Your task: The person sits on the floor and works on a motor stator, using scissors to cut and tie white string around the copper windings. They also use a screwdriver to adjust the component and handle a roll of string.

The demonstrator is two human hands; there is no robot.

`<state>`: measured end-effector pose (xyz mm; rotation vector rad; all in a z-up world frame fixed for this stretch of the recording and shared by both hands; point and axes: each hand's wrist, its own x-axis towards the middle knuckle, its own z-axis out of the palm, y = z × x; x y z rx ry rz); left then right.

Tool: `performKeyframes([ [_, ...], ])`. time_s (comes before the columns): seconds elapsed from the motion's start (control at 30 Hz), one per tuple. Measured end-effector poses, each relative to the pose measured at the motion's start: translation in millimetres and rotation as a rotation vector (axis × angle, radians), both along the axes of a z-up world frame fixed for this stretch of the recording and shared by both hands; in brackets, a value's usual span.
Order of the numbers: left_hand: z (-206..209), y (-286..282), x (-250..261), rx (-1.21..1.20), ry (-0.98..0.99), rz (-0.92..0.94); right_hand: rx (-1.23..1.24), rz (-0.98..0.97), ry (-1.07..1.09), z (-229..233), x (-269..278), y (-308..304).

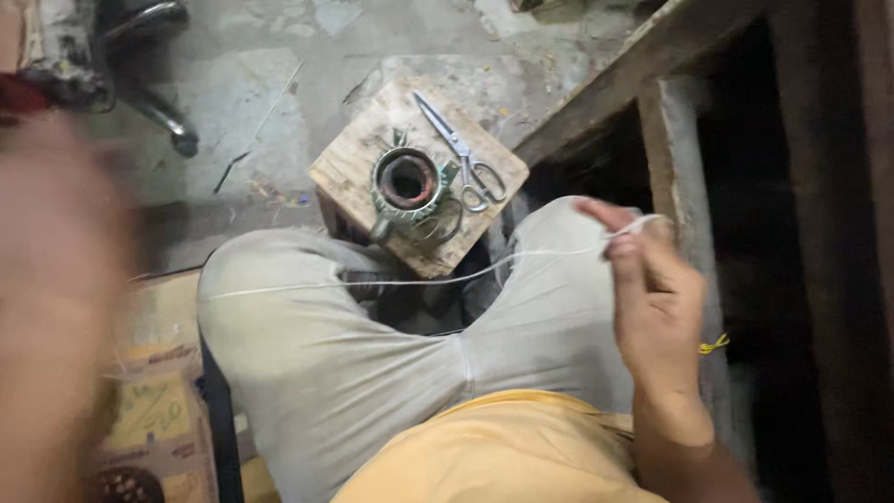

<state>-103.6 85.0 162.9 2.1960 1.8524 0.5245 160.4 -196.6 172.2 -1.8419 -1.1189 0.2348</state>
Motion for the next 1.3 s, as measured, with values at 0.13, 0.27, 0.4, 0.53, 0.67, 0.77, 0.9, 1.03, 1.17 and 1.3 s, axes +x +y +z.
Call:
performKeyframes([
  [0.13, -28, -100, 107, -0.463, -0.255, -0.907, -0.103, 0.063, 0.325, -5, -3, -6],
  [0.27, -63, -141, 157, -0.463, -0.886, -1.336, 0.056, 0.213, 0.872, -13, 25, -15],
  [0.4, -85, -163, 158, -0.778, -0.955, -1.116, 0.201, 0.257, 1.362, -16, 60, -33],
  [0.53, -78, -155, 147, -0.514, -0.944, -1.073, 0.359, 0.278, 1.287, -27, 70, -9],
  [0.67, -81, -148, 137, -0.184, -0.772, -1.235, 0.027, 0.232, 0.368, -45, 51, 4],
  [0.77, -88, -135, 130, -0.131, -0.839, -1.052, -0.292, 0.221, -0.446, -61, 45, 11],
  [0.9, -93, -122, 130, -0.249, -0.784, -0.978, -0.155, 0.641, 0.593, -63, 40, -6],
  [1.03, -93, -132, 133, -0.393, -0.784, -1.218, 0.07, 0.426, 0.294, -51, 38, 4],
  [1.17, -86, -132, 131, -0.298, -0.836, -1.058, -0.542, 0.46, 0.357, -54, 33, 11],
  [1.3, -90, -137, 134, -0.389, -0.826, -1.123, 0.008, 0.648, 0.809, -73, 50, -7],
])
